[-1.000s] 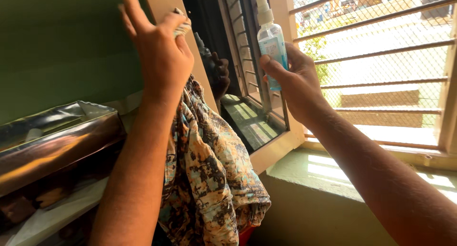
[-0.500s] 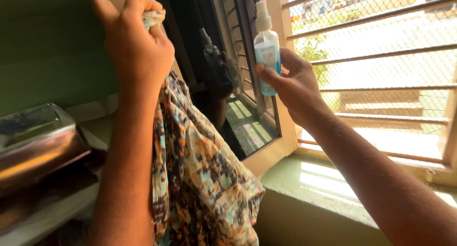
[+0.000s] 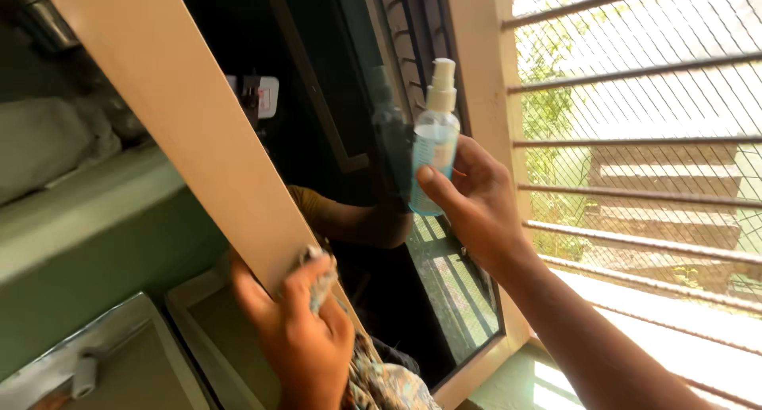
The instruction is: The person sprays a liquid onto a mirror and a window, then wipes them down with a cloth.
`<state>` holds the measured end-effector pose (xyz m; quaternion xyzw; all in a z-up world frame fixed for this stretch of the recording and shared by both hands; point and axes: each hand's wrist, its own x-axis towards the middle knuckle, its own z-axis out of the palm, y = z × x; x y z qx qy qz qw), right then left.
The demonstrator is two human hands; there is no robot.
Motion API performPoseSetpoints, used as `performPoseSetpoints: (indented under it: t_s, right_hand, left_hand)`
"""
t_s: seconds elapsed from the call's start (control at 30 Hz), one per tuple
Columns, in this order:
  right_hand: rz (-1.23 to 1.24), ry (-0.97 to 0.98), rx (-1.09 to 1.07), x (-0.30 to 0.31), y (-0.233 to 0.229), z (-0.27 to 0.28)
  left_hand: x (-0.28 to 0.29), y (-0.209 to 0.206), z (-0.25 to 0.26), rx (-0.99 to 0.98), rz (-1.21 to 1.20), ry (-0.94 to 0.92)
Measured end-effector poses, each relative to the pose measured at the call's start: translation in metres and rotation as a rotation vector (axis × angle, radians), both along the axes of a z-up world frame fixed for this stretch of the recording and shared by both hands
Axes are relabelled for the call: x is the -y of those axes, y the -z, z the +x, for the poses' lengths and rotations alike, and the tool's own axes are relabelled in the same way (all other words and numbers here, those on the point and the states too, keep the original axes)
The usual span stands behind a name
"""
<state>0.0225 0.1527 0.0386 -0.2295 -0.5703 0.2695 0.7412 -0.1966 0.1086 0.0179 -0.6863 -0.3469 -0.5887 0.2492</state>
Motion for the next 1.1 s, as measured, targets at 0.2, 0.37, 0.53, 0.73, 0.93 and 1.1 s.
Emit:
performPoseSetpoints:
  t_s: [0.2,0.37,0.53,0.73,0.93,1.1]
  right_hand:
    - [-0.054,-0.049,-0.053,-0.001,-0.02,-0.006]
    - [-0.215,-0.008,-0.092,0.015,-0.048,-0.013]
    - [-0.249,-0.033,-0.062,0.024,-0.117,-0.015]
    - [-0.211,0.013,-0.061,0.018,-0.212,-0.011]
    - [-0.127,0.029,-0.043,0.016,-0.273,-0.011]
    - [-0.141,0.058,-0.047,0.029,-0.298,-0.008]
  left_hand:
    - [-0.01,0.016,-0.001,0.098,-0.042,-0.014]
    - [-0.005,-0.003,-0.012,-0.082,-0.026,-0.158]
    - [-0.007,-0.148,-0.014,-0.331,-0.067,-0.244]
    - [-0.008,-0.327,0.011,-0.458,0.115,-0.187]
    - [-0.02,-0.414,0.022,-0.48,0.171,-0.025]
    - [-0.015,-0.429,0.028,-0.407,0.11,0.218]
